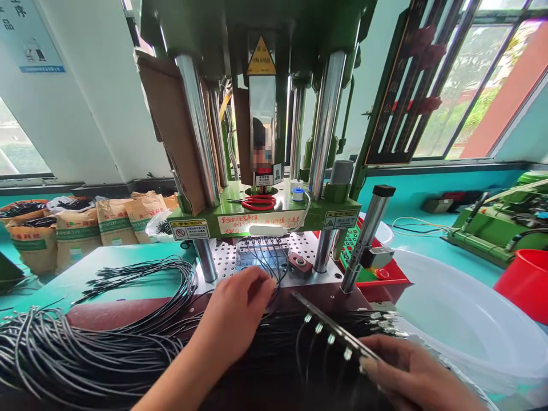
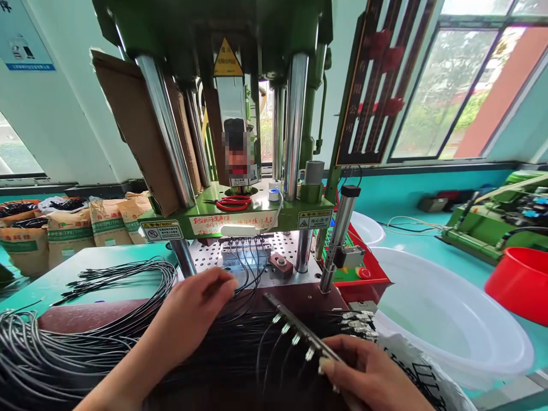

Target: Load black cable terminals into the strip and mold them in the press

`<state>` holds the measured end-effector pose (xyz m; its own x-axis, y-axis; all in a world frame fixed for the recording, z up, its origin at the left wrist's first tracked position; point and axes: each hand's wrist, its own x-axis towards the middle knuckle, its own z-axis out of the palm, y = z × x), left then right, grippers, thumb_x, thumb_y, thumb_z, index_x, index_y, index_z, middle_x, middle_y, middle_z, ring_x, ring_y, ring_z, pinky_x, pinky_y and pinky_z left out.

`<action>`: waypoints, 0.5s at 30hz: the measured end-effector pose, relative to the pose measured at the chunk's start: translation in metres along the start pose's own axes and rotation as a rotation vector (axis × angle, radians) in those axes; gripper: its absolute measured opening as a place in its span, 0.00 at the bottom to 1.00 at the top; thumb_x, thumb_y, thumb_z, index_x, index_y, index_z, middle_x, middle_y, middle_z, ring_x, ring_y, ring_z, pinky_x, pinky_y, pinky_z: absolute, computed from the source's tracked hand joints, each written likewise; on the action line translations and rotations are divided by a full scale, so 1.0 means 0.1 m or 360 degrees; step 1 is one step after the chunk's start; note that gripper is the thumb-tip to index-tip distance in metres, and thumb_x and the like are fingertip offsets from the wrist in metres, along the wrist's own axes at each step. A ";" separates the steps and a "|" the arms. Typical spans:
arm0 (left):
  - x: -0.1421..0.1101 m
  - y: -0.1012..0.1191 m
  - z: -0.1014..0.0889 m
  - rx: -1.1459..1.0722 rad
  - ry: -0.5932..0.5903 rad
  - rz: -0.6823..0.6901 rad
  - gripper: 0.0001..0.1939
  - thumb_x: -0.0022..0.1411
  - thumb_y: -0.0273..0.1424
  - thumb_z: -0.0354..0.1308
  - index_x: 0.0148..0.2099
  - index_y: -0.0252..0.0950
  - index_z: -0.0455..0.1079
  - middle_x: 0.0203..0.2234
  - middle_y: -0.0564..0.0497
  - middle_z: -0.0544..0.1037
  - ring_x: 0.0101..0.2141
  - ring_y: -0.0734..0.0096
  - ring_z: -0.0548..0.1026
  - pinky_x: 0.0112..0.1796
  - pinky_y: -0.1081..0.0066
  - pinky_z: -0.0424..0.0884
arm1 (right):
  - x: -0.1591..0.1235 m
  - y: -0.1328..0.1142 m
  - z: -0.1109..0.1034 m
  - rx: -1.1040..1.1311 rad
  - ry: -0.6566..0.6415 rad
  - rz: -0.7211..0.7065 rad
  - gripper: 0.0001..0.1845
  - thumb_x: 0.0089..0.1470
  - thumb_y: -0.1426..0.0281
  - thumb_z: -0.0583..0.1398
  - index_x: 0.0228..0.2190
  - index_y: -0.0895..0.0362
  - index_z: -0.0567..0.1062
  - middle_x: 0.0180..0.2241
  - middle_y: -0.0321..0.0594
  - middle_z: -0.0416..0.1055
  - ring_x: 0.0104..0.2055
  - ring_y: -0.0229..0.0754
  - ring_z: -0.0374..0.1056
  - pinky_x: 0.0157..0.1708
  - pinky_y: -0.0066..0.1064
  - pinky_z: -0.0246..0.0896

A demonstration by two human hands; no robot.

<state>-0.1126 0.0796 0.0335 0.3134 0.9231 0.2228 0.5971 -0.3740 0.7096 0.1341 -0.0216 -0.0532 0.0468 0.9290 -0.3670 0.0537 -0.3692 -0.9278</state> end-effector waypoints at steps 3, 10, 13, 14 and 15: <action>0.41 -0.13 0.09 -0.0041 -0.0008 -0.0240 0.15 0.50 0.42 0.62 0.32 0.37 0.68 0.27 0.50 0.74 0.30 0.66 0.69 0.31 0.72 0.57 | 0.14 -0.09 -0.18 -0.0223 0.0177 -0.0200 0.24 0.49 0.54 0.62 0.40 0.60 0.77 0.19 0.32 0.65 0.20 0.33 0.58 0.18 0.24 0.50; 0.74 -0.62 0.66 -0.0423 -0.0541 -0.0795 0.20 0.39 0.35 0.68 0.18 0.39 0.56 0.09 0.60 0.59 0.15 0.75 0.59 0.20 0.72 0.52 | 0.53 -0.17 -0.28 -0.1062 0.0250 -0.0604 0.18 0.53 0.54 0.56 0.32 0.53 0.78 0.34 0.39 0.73 0.38 0.47 0.69 0.39 0.33 0.61; 0.70 -0.78 0.77 -0.0591 -0.0571 -0.0835 0.20 0.38 0.31 0.68 0.17 0.38 0.55 0.09 0.60 0.59 0.15 0.78 0.58 0.20 0.73 0.51 | 0.62 -0.05 -0.31 -0.1236 0.0269 -0.0700 0.17 0.54 0.56 0.54 0.29 0.53 0.78 0.31 0.39 0.72 0.35 0.45 0.69 0.36 0.32 0.62; 0.69 -0.82 0.79 -0.0643 -0.0570 -0.0829 0.20 0.37 0.30 0.68 0.17 0.37 0.56 0.10 0.60 0.60 0.15 0.79 0.58 0.20 0.73 0.52 | 0.64 0.00 -0.33 -0.1272 0.0298 -0.0716 0.17 0.54 0.56 0.55 0.29 0.52 0.78 0.31 0.38 0.72 0.35 0.45 0.69 0.35 0.31 0.62; 0.68 -0.86 0.81 -0.0693 -0.0569 -0.0819 0.19 0.37 0.29 0.68 0.17 0.37 0.57 0.10 0.60 0.61 0.15 0.79 0.58 0.20 0.74 0.52 | 0.66 0.03 -0.35 -0.1304 0.0338 -0.0731 0.15 0.52 0.56 0.57 0.28 0.52 0.78 0.30 0.38 0.73 0.35 0.46 0.69 0.35 0.31 0.63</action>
<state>-0.0827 0.1671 -0.0663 0.3387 0.8587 -0.3847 0.4107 0.2329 0.8815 0.1722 0.0380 -0.0778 0.0229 0.9932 0.1145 0.7881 0.0526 -0.6132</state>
